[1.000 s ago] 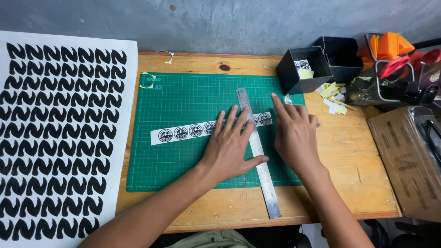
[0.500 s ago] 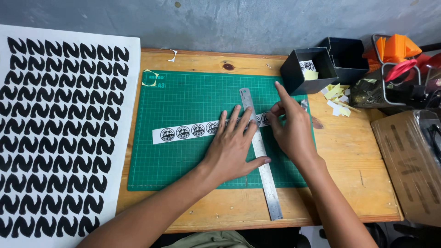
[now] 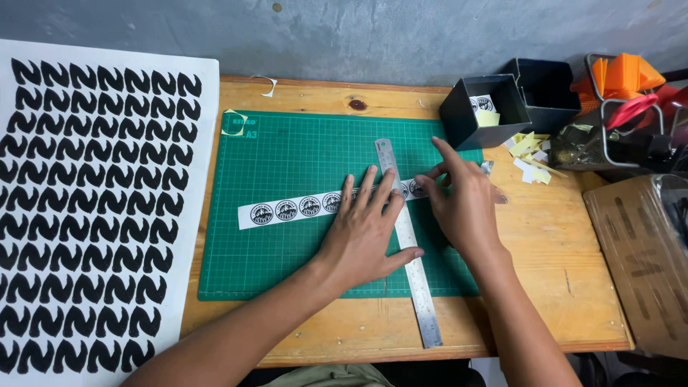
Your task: The person uses a ruler and a red utility knife to cut circular stickers from a printed sheet on a green cutting mat. They align the ruler, score the paper, and separate individual stickers, placing them into a small black box.
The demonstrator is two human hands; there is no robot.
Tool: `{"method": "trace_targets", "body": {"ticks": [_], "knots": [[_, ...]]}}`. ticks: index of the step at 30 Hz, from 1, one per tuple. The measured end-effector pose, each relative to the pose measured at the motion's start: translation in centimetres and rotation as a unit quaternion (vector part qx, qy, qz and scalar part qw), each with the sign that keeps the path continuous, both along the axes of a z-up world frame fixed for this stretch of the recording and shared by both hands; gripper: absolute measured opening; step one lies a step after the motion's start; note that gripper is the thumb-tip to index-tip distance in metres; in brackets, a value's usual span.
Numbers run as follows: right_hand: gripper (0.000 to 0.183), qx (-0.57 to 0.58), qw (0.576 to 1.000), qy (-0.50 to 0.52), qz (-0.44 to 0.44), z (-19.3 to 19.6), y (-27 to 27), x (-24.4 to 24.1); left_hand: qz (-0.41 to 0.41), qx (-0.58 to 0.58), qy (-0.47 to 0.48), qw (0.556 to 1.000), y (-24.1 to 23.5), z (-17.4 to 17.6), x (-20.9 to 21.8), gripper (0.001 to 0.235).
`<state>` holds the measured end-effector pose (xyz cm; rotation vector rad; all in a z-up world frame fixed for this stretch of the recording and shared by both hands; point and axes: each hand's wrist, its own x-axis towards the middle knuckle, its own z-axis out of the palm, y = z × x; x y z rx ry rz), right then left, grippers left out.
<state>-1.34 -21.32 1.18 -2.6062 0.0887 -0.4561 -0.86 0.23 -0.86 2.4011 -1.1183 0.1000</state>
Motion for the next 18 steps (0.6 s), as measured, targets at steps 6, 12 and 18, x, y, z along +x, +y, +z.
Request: {"method": "trace_targets", "body": {"ticks": [6,12,18], "knots": [[0.089,0.12,0.992,0.031,-0.001,1.0,0.8,0.0,0.004,0.001,-0.004,1.0,0.0,0.1,-0.2,0.099],[0.089,0.054,0.998,0.005,0.03,0.7,1.1,-0.1,0.005,-0.004,-0.009,1.0,-0.1,-0.1,-0.1,0.098],[0.053,0.08,0.994,-0.063,-0.026,0.7,-1.7,0.0,0.005,0.009,-0.025,1.0,0.1,-0.3,-0.2,0.097]]}}
